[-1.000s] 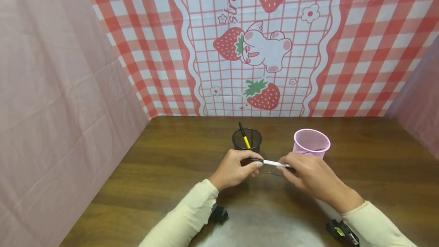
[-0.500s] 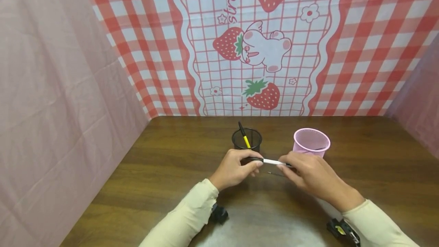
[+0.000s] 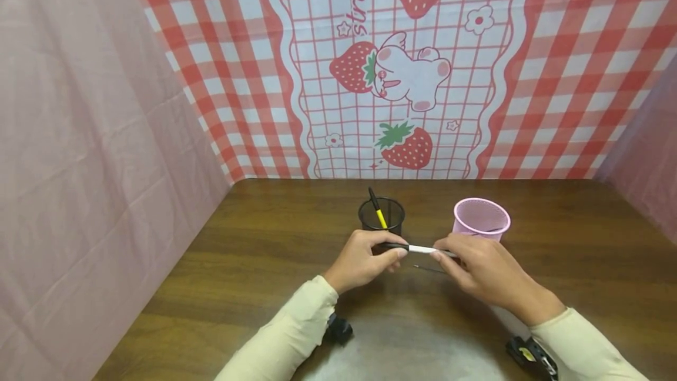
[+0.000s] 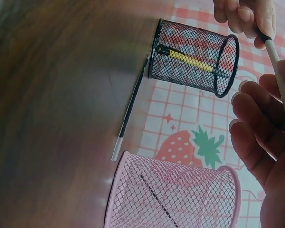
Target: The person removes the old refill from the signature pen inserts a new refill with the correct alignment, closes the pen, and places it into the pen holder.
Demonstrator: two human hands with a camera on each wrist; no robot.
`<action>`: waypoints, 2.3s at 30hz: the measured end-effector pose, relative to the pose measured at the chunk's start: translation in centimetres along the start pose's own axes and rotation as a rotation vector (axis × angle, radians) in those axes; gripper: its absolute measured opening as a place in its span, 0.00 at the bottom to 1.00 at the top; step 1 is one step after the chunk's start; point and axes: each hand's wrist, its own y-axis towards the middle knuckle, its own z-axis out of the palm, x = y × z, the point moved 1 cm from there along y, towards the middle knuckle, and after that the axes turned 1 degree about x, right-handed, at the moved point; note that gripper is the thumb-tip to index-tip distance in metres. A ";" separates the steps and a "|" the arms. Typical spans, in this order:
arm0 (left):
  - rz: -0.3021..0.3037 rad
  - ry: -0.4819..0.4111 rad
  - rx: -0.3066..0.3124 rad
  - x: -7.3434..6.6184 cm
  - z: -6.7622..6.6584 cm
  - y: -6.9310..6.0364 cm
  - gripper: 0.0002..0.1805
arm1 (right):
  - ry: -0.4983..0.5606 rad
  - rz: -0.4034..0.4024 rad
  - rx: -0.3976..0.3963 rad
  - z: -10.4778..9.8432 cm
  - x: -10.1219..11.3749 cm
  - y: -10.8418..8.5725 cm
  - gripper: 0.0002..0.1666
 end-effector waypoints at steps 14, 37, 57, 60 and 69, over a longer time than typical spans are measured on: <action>-0.002 -0.008 -0.007 2.0 0.2 0.2 0.07 | 0.029 0.010 0.034 -0.1 -0.5 -0.1 0.03; -0.011 -0.022 -0.036 -0.9 -0.1 -0.2 0.06 | -0.037 -0.011 0.011 0.1 -0.4 0.5 0.19; -0.015 0.007 -0.008 -1.0 -0.3 -0.5 0.06 | 0.000 0.030 0.030 1.0 0.4 -0.3 0.23; -0.024 0.010 -0.011 -0.9 -0.3 -0.5 0.06 | 0.005 0.034 0.038 0.9 0.3 -0.3 0.20; 0.016 0.005 -0.001 2.0 0.0 0.2 0.06 | -0.012 0.008 0.040 0.4 -0.1 -0.2 0.07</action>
